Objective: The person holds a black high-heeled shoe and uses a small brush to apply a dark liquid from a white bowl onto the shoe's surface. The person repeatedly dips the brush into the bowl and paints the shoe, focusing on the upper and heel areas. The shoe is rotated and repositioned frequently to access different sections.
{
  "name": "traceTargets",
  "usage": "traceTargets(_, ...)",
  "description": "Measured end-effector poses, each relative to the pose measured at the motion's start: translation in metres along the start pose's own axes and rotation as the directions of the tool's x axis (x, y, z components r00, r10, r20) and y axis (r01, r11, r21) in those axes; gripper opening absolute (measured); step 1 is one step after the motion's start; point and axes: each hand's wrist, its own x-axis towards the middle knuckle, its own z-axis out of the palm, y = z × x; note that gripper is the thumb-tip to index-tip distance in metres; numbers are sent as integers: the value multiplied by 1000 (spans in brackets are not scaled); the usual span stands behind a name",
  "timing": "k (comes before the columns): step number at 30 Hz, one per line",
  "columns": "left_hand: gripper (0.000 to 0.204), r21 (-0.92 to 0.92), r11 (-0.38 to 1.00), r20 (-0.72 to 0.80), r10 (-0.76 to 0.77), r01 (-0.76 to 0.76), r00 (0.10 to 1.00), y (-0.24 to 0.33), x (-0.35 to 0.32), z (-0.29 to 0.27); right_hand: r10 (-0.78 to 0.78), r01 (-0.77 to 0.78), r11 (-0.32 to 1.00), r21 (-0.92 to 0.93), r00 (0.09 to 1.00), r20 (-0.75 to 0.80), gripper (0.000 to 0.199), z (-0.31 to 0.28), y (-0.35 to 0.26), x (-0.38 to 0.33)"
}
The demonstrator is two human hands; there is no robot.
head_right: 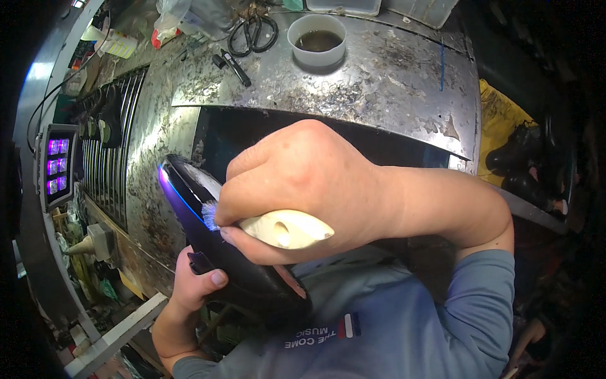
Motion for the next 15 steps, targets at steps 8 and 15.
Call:
traceTargets(8,60,-129,991,14,38,-36,999,-9,5,-2,38,-39,999,21,998,43,12,5,-1,-8)
traceTargets(15,60,-163,984,-39,72,-77,997,-16,9,-4,101,-102,991,81,995,19,11,15,-4,-17)
